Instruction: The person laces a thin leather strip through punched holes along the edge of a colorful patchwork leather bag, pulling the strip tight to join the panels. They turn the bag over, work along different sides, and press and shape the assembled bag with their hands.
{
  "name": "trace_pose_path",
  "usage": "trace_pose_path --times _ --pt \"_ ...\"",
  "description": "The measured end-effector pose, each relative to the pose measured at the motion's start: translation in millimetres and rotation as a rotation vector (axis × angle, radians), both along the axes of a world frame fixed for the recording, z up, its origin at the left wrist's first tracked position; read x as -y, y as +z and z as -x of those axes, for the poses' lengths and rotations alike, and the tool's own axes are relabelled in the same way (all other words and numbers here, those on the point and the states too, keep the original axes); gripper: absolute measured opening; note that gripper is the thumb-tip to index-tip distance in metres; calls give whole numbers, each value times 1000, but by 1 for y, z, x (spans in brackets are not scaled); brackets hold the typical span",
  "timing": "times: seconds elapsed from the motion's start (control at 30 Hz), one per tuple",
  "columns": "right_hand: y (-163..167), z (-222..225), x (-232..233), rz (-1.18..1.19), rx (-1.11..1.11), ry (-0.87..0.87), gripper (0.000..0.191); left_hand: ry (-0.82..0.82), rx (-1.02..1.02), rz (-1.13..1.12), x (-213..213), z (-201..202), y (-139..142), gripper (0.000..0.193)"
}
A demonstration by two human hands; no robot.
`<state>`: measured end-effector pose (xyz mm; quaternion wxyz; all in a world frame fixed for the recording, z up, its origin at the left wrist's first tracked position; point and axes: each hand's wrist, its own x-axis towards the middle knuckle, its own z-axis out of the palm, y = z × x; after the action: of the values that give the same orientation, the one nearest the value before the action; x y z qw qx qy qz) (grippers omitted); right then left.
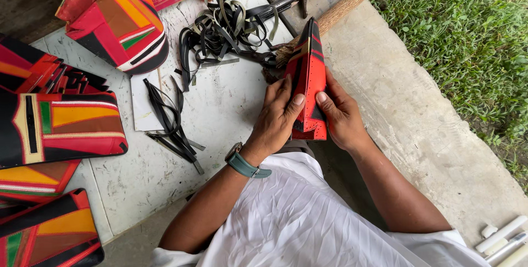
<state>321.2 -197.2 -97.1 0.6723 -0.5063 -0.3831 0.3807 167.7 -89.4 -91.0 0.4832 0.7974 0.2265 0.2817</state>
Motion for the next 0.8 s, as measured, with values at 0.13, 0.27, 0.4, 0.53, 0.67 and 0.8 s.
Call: trace_pose_path --times 0.13,0.27,0.4,0.53,0.67,0.8 --pt "4 4 0 32 94 -32 63 19 31 39 2 -3 -5 82" --pt "10 8 1 119 222 -52 58 166 0 -31 -1 -4 -5 78" --pt "17 10 -1 115 330 -67 53 243 -25 -70 -2 -3 -4 68" --pt "29 16 -1 131 370 -88 51 244 1 -261 3 -6 -3 60" --pt "37 29 -4 561 557 -130 53 293 -114 -368 9 -15 0 48" --pt "26 23 -4 530 574 -181 47 182 -123 -302 -4 -7 3 56"
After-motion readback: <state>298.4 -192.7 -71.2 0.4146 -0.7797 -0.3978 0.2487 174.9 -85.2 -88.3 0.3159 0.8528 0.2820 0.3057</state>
